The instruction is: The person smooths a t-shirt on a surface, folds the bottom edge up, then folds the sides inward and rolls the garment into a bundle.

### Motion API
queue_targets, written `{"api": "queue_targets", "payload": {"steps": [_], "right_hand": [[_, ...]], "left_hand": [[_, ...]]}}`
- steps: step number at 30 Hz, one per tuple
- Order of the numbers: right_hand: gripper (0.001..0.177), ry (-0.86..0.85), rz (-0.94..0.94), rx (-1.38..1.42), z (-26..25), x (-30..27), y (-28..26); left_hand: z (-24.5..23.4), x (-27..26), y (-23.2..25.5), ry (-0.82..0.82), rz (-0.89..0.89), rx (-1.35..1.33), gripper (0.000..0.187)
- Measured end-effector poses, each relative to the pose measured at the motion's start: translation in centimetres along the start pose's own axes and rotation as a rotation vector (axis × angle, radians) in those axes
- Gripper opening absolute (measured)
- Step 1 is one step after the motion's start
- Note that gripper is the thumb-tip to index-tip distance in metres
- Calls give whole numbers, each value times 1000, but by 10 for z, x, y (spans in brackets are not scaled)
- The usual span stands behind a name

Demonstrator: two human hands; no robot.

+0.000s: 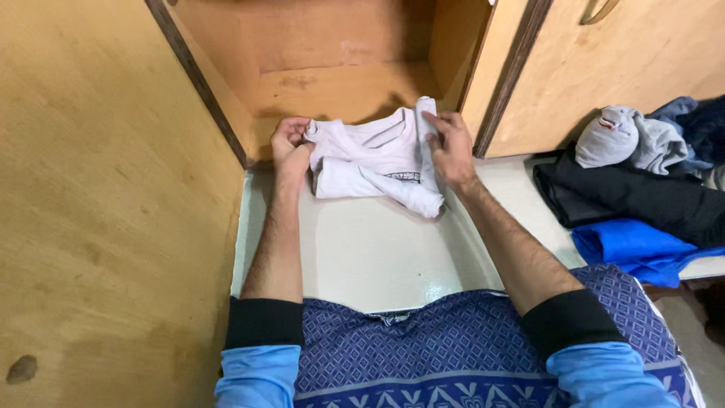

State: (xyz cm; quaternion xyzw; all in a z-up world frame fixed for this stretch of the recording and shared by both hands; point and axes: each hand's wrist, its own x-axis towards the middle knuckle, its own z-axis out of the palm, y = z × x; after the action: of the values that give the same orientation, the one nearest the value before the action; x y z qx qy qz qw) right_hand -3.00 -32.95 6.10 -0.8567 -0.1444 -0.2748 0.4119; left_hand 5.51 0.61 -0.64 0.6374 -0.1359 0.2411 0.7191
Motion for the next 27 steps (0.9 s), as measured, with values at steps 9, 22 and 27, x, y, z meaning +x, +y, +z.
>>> {"api": "queue_targets", "payload": {"steps": [9, 22, 27], "right_hand": [[43, -170, 24, -332, -22, -16, -44], [55, -559, 94, -294, -61, -48, -65], [31, -290, -113, -253, -46, -55, -22]], "left_hand": [[9, -28, 47, 2, 370, 817, 44], [0, -84, 84, -286, -18, 779, 53], [-3, -88, 69, -262, 98, 683, 47]]}}
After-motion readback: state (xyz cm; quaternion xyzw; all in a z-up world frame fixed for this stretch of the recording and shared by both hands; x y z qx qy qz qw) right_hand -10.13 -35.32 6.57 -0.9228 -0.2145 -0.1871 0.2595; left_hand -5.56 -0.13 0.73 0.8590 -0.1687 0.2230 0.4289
